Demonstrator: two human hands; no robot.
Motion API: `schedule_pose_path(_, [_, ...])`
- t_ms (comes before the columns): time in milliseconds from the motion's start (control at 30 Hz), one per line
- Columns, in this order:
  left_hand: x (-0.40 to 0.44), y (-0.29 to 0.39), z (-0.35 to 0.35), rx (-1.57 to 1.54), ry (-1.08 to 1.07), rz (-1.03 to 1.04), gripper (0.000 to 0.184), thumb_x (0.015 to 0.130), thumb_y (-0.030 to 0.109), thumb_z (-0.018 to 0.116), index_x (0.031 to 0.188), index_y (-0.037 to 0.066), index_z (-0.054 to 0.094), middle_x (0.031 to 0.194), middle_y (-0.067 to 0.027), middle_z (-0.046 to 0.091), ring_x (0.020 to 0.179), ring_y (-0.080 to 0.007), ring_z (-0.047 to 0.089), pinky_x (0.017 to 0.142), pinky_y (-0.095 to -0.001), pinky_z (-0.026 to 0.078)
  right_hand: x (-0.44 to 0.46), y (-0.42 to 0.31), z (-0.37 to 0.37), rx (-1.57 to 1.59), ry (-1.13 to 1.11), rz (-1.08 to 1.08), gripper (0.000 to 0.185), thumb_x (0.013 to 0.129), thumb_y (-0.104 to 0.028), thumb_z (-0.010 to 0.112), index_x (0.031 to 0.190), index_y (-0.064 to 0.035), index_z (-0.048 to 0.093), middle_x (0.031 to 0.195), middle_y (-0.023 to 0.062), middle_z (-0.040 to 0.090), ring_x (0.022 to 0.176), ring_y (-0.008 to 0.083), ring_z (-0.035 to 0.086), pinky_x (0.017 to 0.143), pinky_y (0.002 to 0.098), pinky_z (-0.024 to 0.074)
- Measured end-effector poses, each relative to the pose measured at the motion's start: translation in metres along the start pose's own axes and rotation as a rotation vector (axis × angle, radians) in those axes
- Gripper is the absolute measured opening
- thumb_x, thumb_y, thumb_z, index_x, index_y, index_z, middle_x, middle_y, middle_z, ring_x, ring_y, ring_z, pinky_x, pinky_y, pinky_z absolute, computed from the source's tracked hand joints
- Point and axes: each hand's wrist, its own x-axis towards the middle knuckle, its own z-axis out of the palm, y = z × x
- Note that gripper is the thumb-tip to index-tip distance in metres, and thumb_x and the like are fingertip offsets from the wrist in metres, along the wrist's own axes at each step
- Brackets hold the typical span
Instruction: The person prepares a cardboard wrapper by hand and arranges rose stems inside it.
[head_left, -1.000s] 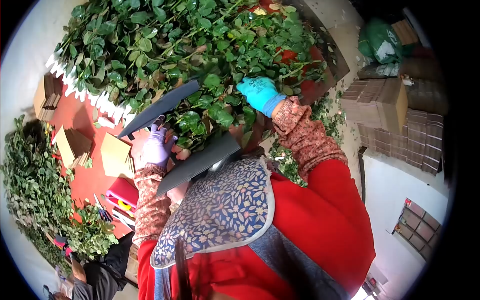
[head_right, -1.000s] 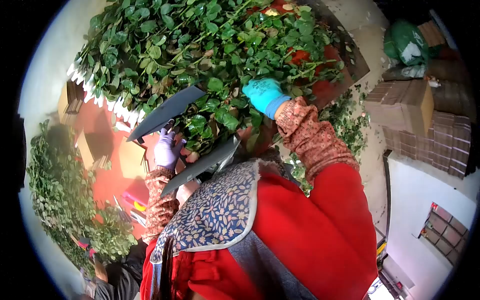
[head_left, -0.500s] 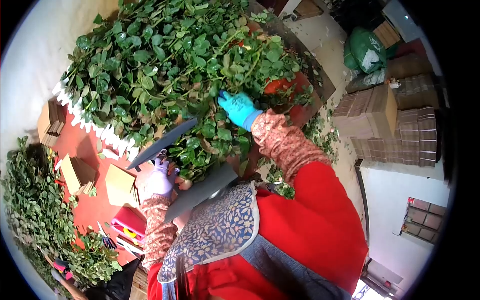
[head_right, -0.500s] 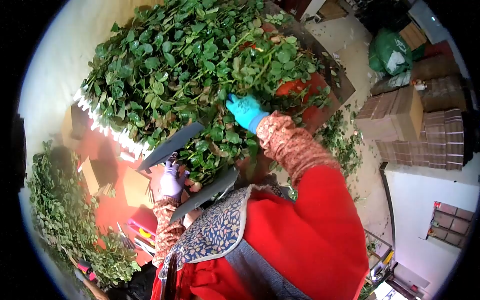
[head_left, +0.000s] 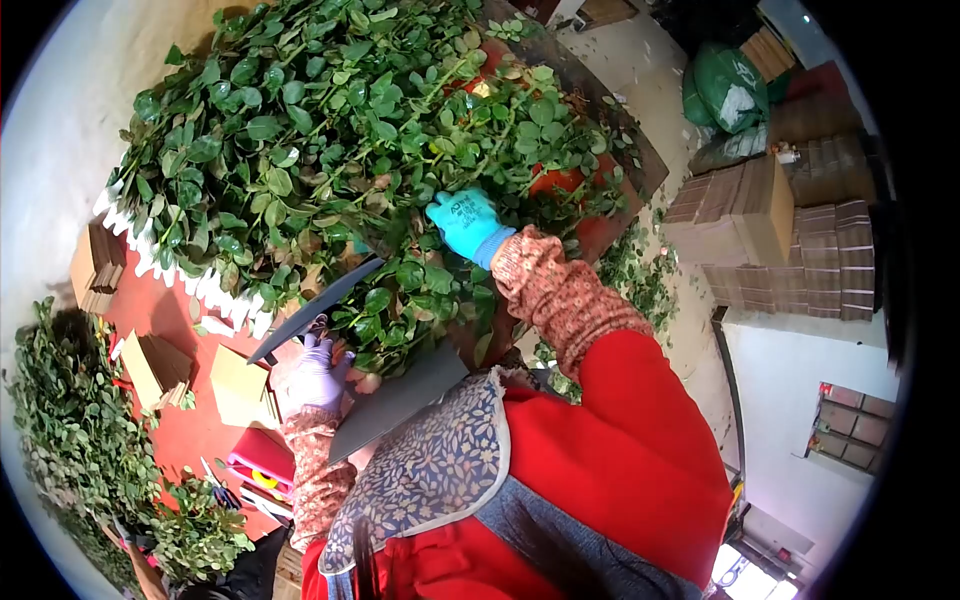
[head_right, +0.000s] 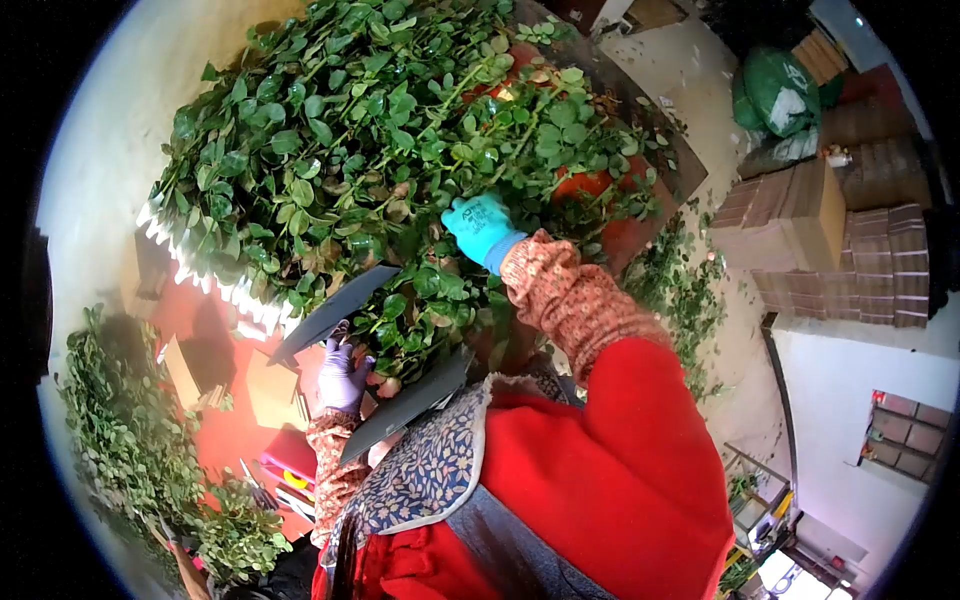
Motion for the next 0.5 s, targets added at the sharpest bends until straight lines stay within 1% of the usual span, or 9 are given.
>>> schedule_pose_path(100, [0.000,-0.005,0.003,0.037,-0.031,-0.050,0.037,0.076,0.013,0.074,0.110,0.003,0.062,0.139,-0.0171,0.050,0.105,-0.0378,0.061,0.083,-0.0391,0.052,-0.004,0.000,0.009,0.004,-0.126,0.052,0.030,0.081,-0.011,0.054,0.110,-0.0138,0.062,0.110,0.0124,0.063,0.082,0.0343,0.065,0.067,0.0507,0.0511])
schedule_pose_path(233, [0.001,-0.009,0.005,0.036,0.011,0.079,0.041,0.079,0.015,0.072,0.116,0.003,0.060,0.124,-0.0201,0.056,0.105,-0.0393,0.059,0.085,-0.0414,0.050,-0.012,0.010,0.023,0.074,0.103,-0.021,0.024,0.084,-0.012,0.051,0.102,-0.0139,0.066,0.099,0.0125,0.068,0.081,0.0331,0.067,0.065,0.0471,0.0518])
schedule_pose_path(267, [0.000,-0.011,0.004,0.049,0.035,0.019,0.041,0.079,0.015,0.072,0.116,0.003,0.060,0.124,-0.0201,0.056,0.105,-0.0393,0.059,0.085,-0.0414,0.050,-0.024,0.015,0.013,0.180,0.173,-0.061,0.035,0.081,-0.013,0.057,0.115,-0.0091,0.064,0.103,0.0167,0.066,0.088,0.0353,0.065,0.075,0.0474,0.0521])
schedule_pose_path(300, [0.005,-0.014,0.006,-0.038,-0.018,0.052,0.042,0.083,0.019,0.068,0.121,0.004,0.059,0.119,-0.0180,0.058,0.100,-0.0360,0.060,0.081,-0.0427,0.050,-0.029,0.016,-0.008,0.206,0.102,-0.067,0.039,0.081,-0.013,0.061,0.120,-0.0095,0.063,0.107,0.0177,0.066,0.093,0.0362,0.064,0.077,0.0464,0.0522])
schedule_pose_path(367, [-0.007,-0.013,-0.008,-0.086,-0.045,0.083,0.042,0.088,0.024,0.063,0.126,0.008,0.056,0.119,-0.0135,0.058,0.095,-0.0301,0.061,0.076,-0.0433,0.050,-0.030,0.016,-0.040,0.421,0.036,-0.120,0.035,0.085,-0.011,0.063,0.120,-0.0088,0.063,0.109,0.0168,0.066,0.093,0.0345,0.065,0.079,0.0439,0.0525])
schedule_pose_path(400, [-0.018,-0.004,-0.024,-0.042,-0.028,0.096,0.041,0.089,0.026,0.061,0.127,0.011,0.056,0.124,-0.0111,0.056,0.095,-0.0274,0.062,0.076,-0.0427,0.050,-0.029,0.026,-0.032,0.492,0.162,-0.203,0.036,0.089,-0.017,0.062,0.125,-0.0126,0.061,0.108,0.0164,0.067,0.088,0.0323,0.066,0.075,0.0413,0.0527])
schedule_pose_path(433, [-0.030,0.006,-0.049,-0.284,-0.047,0.076,0.040,0.089,0.025,0.062,0.126,0.011,0.056,0.128,-0.0099,0.056,0.096,-0.0257,0.062,0.077,-0.0410,0.051,-0.030,0.007,-0.080,0.570,-0.220,0.069,0.040,0.092,-0.016,0.062,0.131,-0.0141,0.058,0.110,0.0151,0.067,0.090,0.0264,0.067,0.076,0.0381,0.0526])
schedule_pose_path(467, [-0.040,0.014,-0.074,-0.527,-0.062,0.053,0.039,0.089,0.024,0.063,0.125,0.011,0.056,0.133,-0.0088,0.055,0.097,-0.0240,0.063,0.079,-0.0394,0.051,-0.035,0.018,-0.069,0.857,-0.185,0.070,0.042,0.093,-0.012,0.061,0.135,-0.0123,0.055,0.116,0.0140,0.067,0.097,0.0197,0.065,0.081,0.0342,0.0523])
schedule_pose_path(500, [-0.048,0.018,-0.078,-0.892,-0.104,0.037,0.039,0.089,0.023,0.063,0.124,0.009,0.055,0.130,-0.0091,0.056,0.096,-0.0233,0.063,0.078,-0.0390,0.051,-0.033,0.033,-0.052,0.939,-0.102,-0.026,0.043,0.095,-0.009,0.059,0.137,-0.0077,0.053,0.122,0.0119,0.065,0.104,0.0172,0.062,0.088,0.0315,0.0508])
